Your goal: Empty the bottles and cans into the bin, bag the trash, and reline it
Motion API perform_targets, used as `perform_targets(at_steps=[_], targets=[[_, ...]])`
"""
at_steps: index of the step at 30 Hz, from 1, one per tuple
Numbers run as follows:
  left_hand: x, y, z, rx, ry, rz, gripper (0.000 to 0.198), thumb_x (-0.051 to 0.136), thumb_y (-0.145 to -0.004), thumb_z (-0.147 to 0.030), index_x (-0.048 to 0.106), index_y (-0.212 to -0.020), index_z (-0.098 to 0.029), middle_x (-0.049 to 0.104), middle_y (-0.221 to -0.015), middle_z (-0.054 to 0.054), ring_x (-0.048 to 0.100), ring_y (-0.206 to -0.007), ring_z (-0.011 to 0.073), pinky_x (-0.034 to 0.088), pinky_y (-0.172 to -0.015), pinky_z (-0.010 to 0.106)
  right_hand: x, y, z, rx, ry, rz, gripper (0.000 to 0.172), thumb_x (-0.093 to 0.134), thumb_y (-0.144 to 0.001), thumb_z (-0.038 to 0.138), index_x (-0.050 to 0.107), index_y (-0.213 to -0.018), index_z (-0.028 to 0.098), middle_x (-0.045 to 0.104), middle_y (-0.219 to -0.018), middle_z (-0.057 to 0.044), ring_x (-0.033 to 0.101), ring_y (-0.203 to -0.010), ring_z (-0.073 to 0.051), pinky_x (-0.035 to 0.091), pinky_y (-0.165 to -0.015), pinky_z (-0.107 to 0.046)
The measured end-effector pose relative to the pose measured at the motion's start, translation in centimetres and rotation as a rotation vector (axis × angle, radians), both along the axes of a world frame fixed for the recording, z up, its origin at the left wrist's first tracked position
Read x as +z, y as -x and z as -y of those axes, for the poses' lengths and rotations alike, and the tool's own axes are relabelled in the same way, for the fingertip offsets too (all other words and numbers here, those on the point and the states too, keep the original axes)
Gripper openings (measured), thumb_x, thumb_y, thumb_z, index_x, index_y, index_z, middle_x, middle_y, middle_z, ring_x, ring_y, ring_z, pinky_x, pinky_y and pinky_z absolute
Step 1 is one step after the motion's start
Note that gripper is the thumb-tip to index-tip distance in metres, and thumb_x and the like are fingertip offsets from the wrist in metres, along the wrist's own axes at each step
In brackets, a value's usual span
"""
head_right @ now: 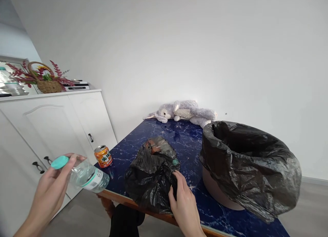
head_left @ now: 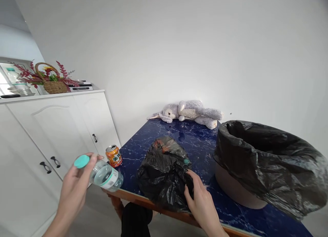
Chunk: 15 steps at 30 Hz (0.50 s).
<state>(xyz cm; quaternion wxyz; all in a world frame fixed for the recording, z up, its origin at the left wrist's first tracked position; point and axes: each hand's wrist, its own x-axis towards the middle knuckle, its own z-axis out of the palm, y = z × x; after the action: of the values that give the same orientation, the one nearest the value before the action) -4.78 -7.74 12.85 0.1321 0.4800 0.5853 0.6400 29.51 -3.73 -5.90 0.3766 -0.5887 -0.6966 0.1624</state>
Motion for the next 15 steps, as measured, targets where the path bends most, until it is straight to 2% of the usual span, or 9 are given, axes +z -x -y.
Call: perform_targets(at_steps=[3,5,10,15], targets=[[-0.1,2.2,-2.6,0.139,-0.003,0.051,0.053,0.079,-0.077,-0.067,0.071,-0.098,-0.020,0.076,-0.106,0.007,0.066,-0.102,0.0249,0.051,-0.074,0.027,0.0,0.0,0.1,0.006,0.004,0.006,0.054,0.036,-0.107,0.043,0.040,-0.158,0.026,0.052,-0.161,-0.009,0.061,-0.138,-0.031,0.064,-0.098,-0.041],[-0.5,3.8,-4.3,0.225,0.007,0.028,0.052,0.077,-0.077,-0.068,0.072,-0.094,-0.019,0.076,-0.101,0.007,0.065,-0.096,0.0235,0.050,-0.071,0.027,0.0,-0.1,0.1,0.007,0.006,0.014,0.054,0.035,-0.107,0.043,0.039,-0.159,0.026,0.051,-0.162,-0.010,0.062,-0.138,-0.031,0.064,-0.098,-0.042],[-1.9,7.6,-7.7,0.351,-0.024,-0.150,0.044,0.072,-0.084,-0.061,0.073,-0.094,-0.019,0.077,-0.099,0.006,0.069,-0.094,0.0238,0.052,-0.082,0.031,0.0,-0.1,0.1,0.015,-0.010,0.026,0.054,0.035,-0.108,0.042,0.038,-0.159,0.026,0.052,-0.161,-0.010,0.064,-0.136,-0.031,0.064,-0.098,-0.043],[-3.1,8.6,-9.8,0.363,-0.047,-0.341,0.039,0.065,-0.090,-0.058,0.069,-0.100,-0.021,0.078,-0.100,0.005,0.072,-0.097,0.0255,0.054,-0.093,0.037,0.0,-0.1,0.2,0.008,-0.022,0.019,0.052,0.037,-0.107,0.043,0.041,-0.157,0.026,0.054,-0.159,-0.011,0.068,-0.130,-0.032,0.066,-0.092,-0.042]])
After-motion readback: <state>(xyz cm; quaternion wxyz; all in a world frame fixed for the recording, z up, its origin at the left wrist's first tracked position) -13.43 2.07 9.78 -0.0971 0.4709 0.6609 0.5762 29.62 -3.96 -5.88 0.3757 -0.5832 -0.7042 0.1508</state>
